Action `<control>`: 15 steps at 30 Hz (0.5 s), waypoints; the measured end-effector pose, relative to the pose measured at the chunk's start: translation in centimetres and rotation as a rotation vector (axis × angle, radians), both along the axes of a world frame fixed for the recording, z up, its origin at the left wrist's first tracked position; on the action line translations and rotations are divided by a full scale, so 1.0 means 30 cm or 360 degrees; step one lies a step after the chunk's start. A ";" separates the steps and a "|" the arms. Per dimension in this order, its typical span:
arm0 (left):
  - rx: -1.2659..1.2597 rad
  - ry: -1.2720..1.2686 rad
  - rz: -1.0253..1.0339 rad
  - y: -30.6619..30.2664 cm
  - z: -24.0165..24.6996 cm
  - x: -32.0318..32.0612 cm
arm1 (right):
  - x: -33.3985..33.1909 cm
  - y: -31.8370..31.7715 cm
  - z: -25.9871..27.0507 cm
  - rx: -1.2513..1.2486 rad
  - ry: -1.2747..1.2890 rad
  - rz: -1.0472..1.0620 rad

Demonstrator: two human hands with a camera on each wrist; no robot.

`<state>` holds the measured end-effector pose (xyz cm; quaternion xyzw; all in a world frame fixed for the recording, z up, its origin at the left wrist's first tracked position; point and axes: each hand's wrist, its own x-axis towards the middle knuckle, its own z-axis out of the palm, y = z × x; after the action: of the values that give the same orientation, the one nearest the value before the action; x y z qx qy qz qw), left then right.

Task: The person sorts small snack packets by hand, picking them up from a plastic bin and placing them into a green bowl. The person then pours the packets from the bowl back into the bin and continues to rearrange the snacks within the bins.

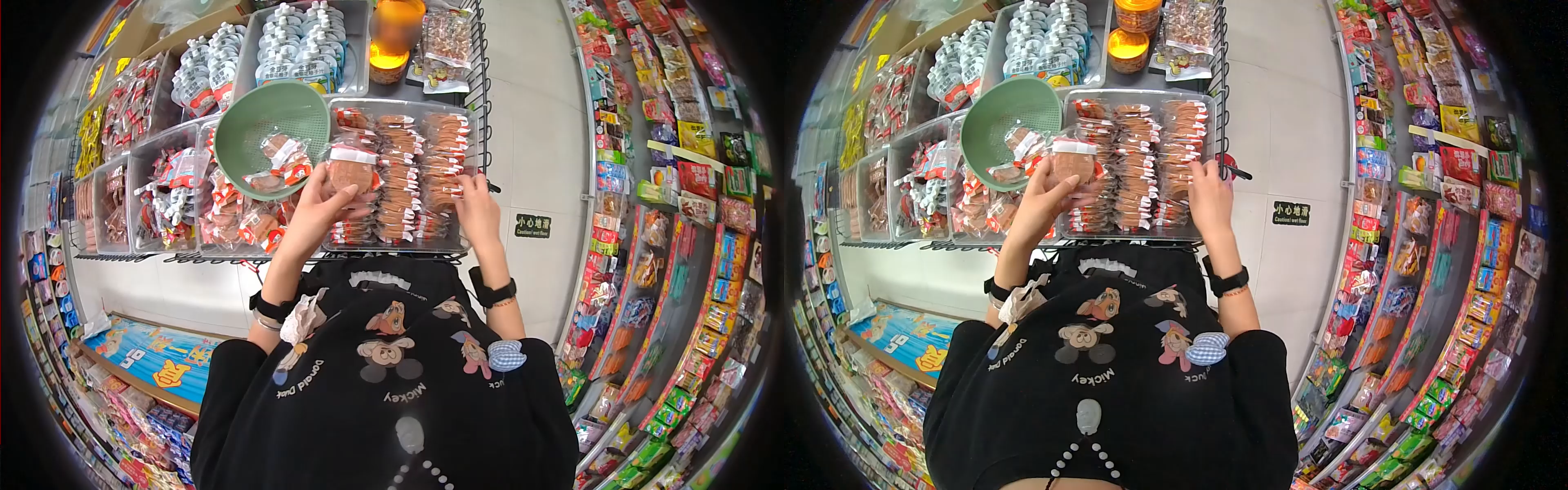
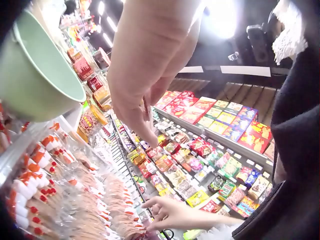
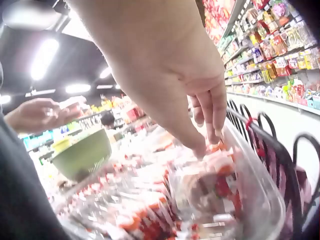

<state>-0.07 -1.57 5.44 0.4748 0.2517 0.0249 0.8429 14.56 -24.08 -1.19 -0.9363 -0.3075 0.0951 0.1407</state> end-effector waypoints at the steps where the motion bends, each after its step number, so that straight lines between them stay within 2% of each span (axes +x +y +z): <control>1: 0.0055 0.0013 -0.0074 -0.002 0.006 0.003 | 0.005 0.005 0.041 0.0284 0.0088 0.0001; 2: 0.0035 0.0016 -0.0125 -0.003 0.003 0.006 | 0.013 0.018 0.086 0.0546 0.0393 -0.0059; 3: 0.0036 0.0018 -0.0128 -0.008 -0.008 0.009 | 0.011 0.037 0.138 0.0547 0.0394 -0.0063; 5: 0.0323 -0.0082 -0.0246 -0.027 -0.035 0.019 | -0.014 0.084 0.224 0.0934 0.0721 -0.0004; 7: 0.0228 -0.0099 -0.0237 -0.050 -0.017 0.035 | -0.036 0.113 0.259 0.0976 0.0818 0.0025; 9: 0.0564 -0.0075 -0.0385 -0.057 -0.009 0.042 | -0.058 0.142 0.282 0.0962 0.1022 0.0133; 11: 0.0541 -0.0076 -0.0376 -0.065 0.005 0.042 | -0.074 0.154 0.251 0.0992 0.1020 0.0157; 13: 0.0927 -0.0135 -0.0360 -0.066 0.011 0.042 | -0.081 0.159 0.245 0.1023 0.1198 0.0081; 14: 0.0928 -0.0132 -0.0356 -0.061 0.004 0.041 | -0.082 0.156 0.254 0.1004 0.1201 0.0026; 15: 0.0733 -0.0039 -0.0321 -0.054 -0.010 0.040 | -0.079 0.150 0.240 0.1003 0.1204 0.0029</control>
<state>1.13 -3.19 5.15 0.6767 0.1805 0.0032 0.7138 12.18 -19.57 6.01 -0.7453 -0.2569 0.3319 0.5181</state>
